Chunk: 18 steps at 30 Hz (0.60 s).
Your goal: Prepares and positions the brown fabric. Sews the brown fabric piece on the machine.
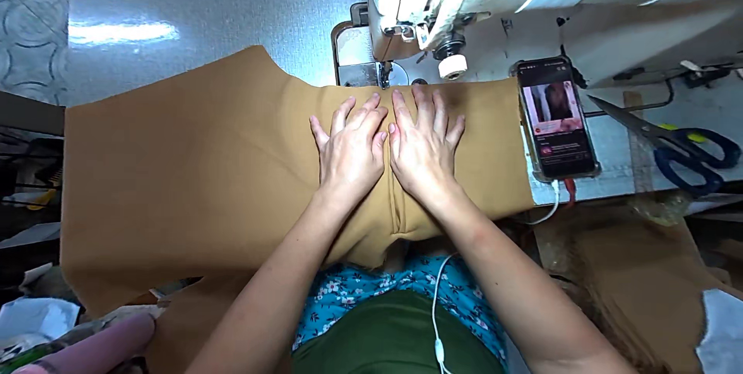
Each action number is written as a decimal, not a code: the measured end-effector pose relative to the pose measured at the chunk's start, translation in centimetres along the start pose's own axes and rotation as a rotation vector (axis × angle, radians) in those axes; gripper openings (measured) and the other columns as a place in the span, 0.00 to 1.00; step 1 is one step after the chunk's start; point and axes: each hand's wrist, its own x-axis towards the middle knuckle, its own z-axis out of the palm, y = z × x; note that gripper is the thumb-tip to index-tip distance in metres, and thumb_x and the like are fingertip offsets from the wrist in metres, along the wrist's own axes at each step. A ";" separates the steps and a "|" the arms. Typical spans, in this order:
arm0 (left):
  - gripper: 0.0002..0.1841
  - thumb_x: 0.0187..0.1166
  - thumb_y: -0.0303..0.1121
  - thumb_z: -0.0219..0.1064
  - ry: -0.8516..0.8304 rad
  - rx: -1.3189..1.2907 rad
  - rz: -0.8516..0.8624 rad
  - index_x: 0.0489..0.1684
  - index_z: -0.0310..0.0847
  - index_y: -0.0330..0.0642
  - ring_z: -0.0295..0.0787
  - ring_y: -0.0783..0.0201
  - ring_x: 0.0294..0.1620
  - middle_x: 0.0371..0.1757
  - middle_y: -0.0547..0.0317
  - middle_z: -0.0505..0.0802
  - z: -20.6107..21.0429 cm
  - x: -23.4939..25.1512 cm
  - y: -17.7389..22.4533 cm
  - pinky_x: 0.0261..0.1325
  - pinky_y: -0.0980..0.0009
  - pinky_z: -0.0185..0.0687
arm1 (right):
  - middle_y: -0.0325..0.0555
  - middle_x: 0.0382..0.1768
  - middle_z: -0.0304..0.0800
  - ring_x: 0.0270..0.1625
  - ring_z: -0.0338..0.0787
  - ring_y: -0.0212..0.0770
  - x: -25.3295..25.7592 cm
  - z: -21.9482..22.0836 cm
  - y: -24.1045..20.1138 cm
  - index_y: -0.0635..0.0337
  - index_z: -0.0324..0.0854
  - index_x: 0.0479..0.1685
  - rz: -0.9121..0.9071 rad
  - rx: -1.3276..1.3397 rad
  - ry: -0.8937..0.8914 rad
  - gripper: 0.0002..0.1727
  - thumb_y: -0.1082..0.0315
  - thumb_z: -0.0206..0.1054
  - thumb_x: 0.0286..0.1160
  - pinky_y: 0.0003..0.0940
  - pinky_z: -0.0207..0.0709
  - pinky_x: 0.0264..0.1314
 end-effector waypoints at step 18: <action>0.23 0.84 0.41 0.62 -0.127 -0.036 -0.077 0.79 0.77 0.51 0.52 0.48 0.95 0.87 0.65 0.75 -1.4 5.0 -1.1 0.81 0.19 0.22 | 0.52 0.93 0.54 0.95 0.47 0.64 4.6 -0.7 1.2 0.39 0.63 0.92 -0.038 -0.016 -0.056 0.31 0.54 0.41 0.89 0.81 0.39 0.83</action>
